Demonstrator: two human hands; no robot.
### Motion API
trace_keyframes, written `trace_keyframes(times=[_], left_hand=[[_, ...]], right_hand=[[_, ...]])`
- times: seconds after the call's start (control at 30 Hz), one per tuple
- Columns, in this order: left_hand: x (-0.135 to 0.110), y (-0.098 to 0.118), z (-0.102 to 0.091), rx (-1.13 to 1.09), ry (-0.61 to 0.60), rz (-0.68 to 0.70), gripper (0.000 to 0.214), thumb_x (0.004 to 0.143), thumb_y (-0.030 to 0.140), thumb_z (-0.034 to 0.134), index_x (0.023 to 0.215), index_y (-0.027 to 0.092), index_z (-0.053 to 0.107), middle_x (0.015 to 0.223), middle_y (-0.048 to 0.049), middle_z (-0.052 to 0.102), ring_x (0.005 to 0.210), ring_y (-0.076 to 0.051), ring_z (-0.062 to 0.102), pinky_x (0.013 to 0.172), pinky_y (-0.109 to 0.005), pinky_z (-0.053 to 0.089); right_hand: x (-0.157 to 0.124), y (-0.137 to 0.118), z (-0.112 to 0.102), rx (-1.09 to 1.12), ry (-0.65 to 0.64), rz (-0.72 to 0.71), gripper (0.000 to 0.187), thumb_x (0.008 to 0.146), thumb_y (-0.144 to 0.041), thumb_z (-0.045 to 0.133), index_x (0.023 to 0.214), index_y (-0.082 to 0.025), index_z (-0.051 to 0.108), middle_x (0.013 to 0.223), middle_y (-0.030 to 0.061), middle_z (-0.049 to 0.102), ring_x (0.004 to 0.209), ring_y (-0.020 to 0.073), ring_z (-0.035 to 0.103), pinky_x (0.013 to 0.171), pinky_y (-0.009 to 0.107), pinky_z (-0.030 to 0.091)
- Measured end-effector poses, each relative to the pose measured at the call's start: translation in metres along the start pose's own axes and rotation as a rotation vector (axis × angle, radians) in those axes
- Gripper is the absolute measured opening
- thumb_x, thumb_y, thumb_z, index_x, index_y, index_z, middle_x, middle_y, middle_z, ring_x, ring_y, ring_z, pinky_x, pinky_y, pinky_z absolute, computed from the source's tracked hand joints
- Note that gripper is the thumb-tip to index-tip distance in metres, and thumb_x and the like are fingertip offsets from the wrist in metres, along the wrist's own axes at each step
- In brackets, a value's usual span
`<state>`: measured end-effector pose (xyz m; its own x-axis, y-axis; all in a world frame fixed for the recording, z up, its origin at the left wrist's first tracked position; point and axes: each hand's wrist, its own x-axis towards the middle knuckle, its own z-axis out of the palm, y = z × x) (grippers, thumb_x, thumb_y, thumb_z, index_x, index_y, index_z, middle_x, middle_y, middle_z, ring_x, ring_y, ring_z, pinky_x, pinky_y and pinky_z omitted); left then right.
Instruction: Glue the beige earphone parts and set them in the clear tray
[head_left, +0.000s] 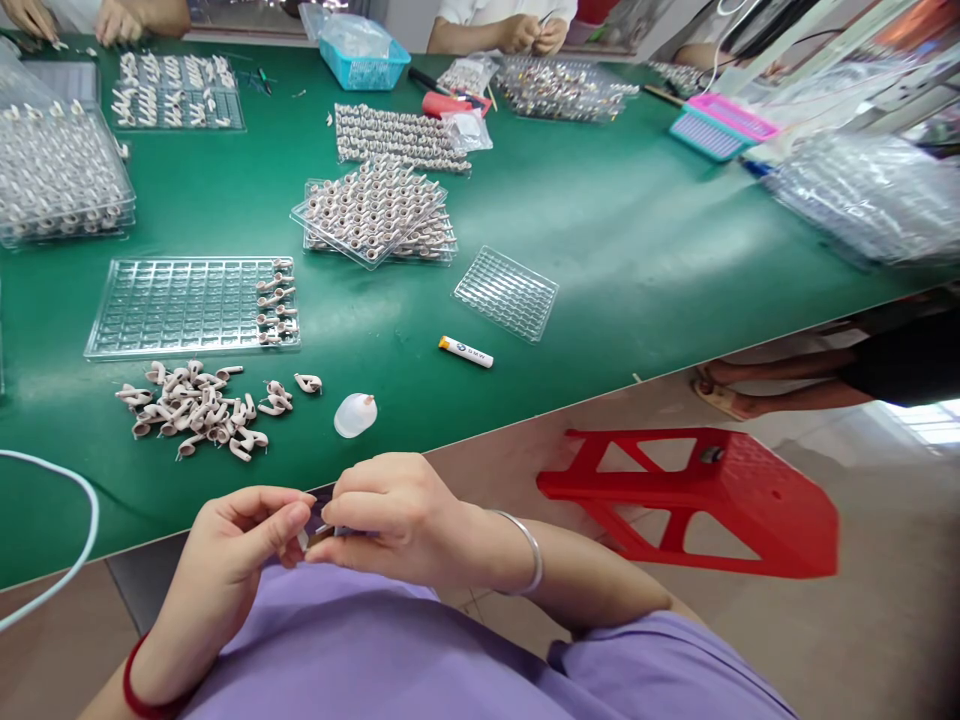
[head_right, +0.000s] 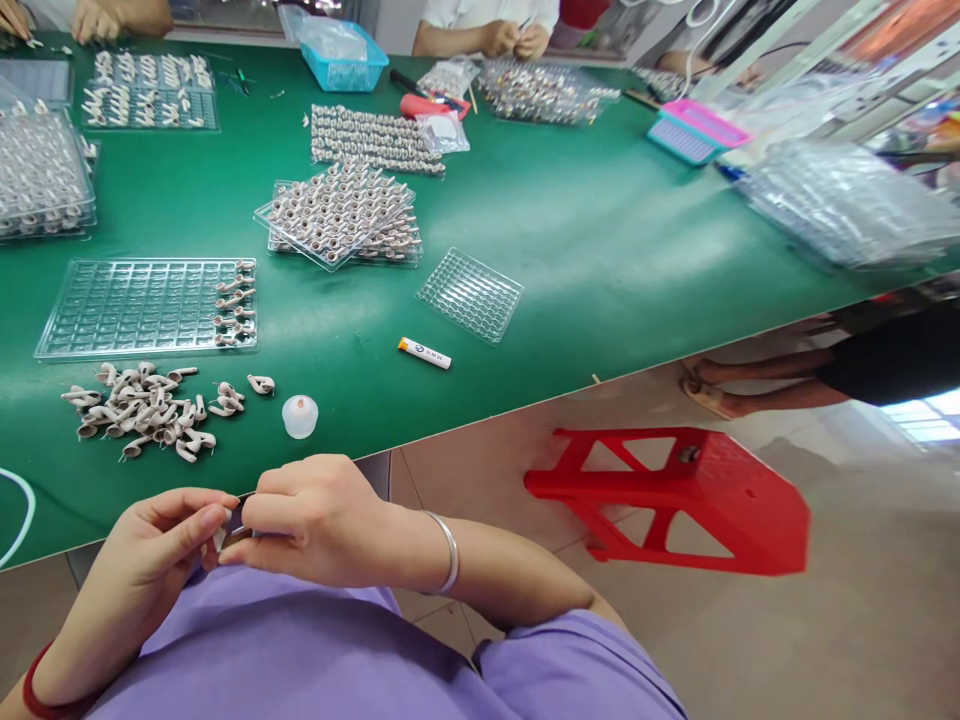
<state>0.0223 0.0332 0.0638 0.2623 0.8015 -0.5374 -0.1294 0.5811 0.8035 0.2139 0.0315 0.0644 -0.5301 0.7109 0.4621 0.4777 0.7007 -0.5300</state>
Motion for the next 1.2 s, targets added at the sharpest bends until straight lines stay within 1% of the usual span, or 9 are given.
trace_keyframes(times=[0.13, 0.27, 0.43, 0.67, 0.77, 0.9, 1.2], left_hand=[[-0.0002, -0.0002, -0.0001, -0.003, -0.004, 0.004, 0.023, 0.061, 0.036, 0.085, 0.072, 0.017, 0.078, 0.052, -0.0020, 0.065, 0.047, -0.009, 0.052, 0.048, -0.020, 0.045], [-0.0007, 0.0011, -0.0004, 0.010, 0.007, 0.005, 0.025, 0.059, 0.037, 0.085, 0.071, 0.017, 0.078, 0.053, -0.0025, 0.065, 0.047, -0.010, 0.052, 0.047, -0.022, 0.045], [0.0005, 0.0006, -0.0003, 0.008, 0.002, 0.011, 0.024, 0.060, 0.037, 0.086, 0.071, 0.017, 0.078, 0.052, -0.0022, 0.065, 0.047, -0.010, 0.052, 0.047, -0.021, 0.045], [-0.0018, -0.0002, -0.0015, -0.010, -0.005, 0.000, 0.024, 0.061, 0.036, 0.086, 0.074, 0.018, 0.079, 0.053, -0.0018, 0.066, 0.048, -0.009, 0.053, 0.049, -0.018, 0.044], [-0.0032, 0.0001, -0.0018, -0.033, -0.012, -0.012, 0.022, 0.063, 0.035, 0.085, 0.076, 0.018, 0.079, 0.054, -0.0012, 0.067, 0.050, -0.008, 0.054, 0.050, -0.017, 0.044], [-0.0021, 0.0000, -0.0008, -0.049, -0.019, -0.021, 0.021, 0.064, 0.033, 0.085, 0.078, 0.019, 0.079, 0.057, -0.0012, 0.069, 0.050, -0.007, 0.055, 0.051, -0.016, 0.045], [-0.0019, -0.0010, -0.0016, -0.065, -0.017, -0.023, 0.022, 0.064, 0.034, 0.085, 0.079, 0.019, 0.079, 0.059, -0.0011, 0.070, 0.051, -0.007, 0.056, 0.051, -0.016, 0.046]], right_hand=[[0.0009, -0.0003, -0.0004, 0.001, 0.003, -0.009, 0.043, 0.096, -0.043, 0.052, 0.062, -0.017, 0.057, 0.057, -0.0022, 0.058, 0.052, 0.0074, 0.050, 0.051, 0.022, 0.032], [0.0012, -0.0001, -0.0009, -0.013, -0.025, -0.002, 0.042, 0.097, -0.043, 0.051, 0.064, -0.018, 0.057, 0.057, -0.0024, 0.056, 0.053, 0.0078, 0.049, 0.052, 0.022, 0.033], [0.0003, 0.0005, -0.0008, -0.021, -0.027, -0.012, 0.043, 0.096, -0.043, 0.052, 0.061, -0.018, 0.055, 0.058, -0.0026, 0.056, 0.052, 0.0072, 0.049, 0.051, 0.022, 0.032], [-0.0004, 0.0028, 0.0010, 0.085, -0.045, 0.036, 0.041, 0.093, -0.041, 0.056, 0.059, -0.018, 0.054, 0.055, -0.0036, 0.054, 0.050, 0.0065, 0.047, 0.048, 0.021, 0.031], [0.0002, 0.0035, 0.0012, 0.156, -0.015, 0.060, 0.039, 0.093, -0.044, 0.056, 0.064, -0.018, 0.057, 0.057, -0.0027, 0.057, 0.051, 0.0066, 0.050, 0.050, 0.020, 0.034], [0.0009, 0.0040, 0.0015, 0.196, 0.071, 0.057, 0.040, 0.093, -0.046, 0.056, 0.067, -0.016, 0.058, 0.057, -0.0012, 0.060, 0.052, 0.0069, 0.052, 0.051, 0.019, 0.036], [0.0002, 0.0037, 0.0008, 0.196, 0.081, 0.061, 0.042, 0.094, -0.047, 0.055, 0.066, -0.015, 0.059, 0.058, 0.0004, 0.062, 0.052, 0.0077, 0.054, 0.051, 0.019, 0.037]])
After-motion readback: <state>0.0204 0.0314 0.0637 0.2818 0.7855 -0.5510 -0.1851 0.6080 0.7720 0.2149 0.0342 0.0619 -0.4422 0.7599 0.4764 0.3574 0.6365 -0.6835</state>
